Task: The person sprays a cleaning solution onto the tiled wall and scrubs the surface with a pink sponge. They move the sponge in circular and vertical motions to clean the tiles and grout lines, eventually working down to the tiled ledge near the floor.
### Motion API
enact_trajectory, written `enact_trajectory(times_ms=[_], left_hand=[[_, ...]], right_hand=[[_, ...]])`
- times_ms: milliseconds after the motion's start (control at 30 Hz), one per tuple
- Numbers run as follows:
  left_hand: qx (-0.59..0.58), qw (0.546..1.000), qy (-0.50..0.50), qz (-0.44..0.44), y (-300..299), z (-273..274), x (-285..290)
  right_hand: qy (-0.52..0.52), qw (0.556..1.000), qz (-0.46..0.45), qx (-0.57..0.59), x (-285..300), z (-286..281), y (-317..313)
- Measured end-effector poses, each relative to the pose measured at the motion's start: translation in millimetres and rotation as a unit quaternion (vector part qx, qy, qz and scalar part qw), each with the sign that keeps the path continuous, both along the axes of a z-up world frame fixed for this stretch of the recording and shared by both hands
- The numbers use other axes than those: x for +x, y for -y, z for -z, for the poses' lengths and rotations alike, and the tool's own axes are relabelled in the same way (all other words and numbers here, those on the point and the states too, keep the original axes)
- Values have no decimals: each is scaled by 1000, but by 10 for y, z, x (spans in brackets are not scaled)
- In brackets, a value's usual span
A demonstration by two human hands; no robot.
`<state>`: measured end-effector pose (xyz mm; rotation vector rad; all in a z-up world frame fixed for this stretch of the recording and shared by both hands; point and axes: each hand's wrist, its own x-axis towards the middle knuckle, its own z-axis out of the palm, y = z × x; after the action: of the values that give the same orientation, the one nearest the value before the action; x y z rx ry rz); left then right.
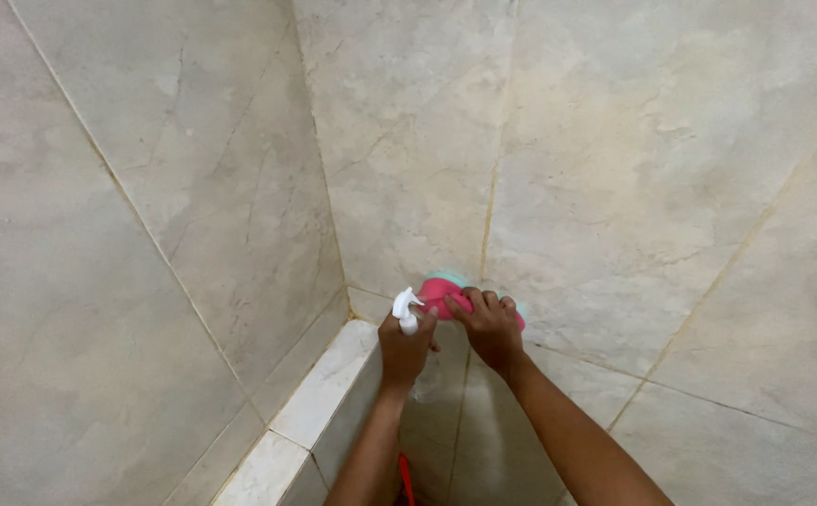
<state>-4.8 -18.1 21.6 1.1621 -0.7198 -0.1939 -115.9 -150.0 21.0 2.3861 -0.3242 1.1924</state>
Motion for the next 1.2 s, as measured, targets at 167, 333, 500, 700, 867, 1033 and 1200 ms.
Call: enact_trajectory(times_ms=[167,333,500,700,867,1033,1200], left_hand=[[58,994,64,-63,-85,-162,-102],[37,999,1,-30,-174,-178,-206],[63,997,-28,-41,-241,-155,-260],[105,992,-31,-59,-176,-85,-353],[86,994,-45,-55,-46,106,-415],[64,995,-65,-46,27,87,-504],[66,994,-62,-63,56,98,-540]], right_hand=[[-10,1000,-2,0,-32,-8,4],[-14,1000,-19,-6,-48,5,57],[-11,997,-26,-76,-13,-131,150],[19,999,-26,-33,96,-974,215],[90,995,-45,-12,96,-1655,216],[110,991,-76,10,62,-1724,249],[90,993,-79,-2,73,-1673,251]])
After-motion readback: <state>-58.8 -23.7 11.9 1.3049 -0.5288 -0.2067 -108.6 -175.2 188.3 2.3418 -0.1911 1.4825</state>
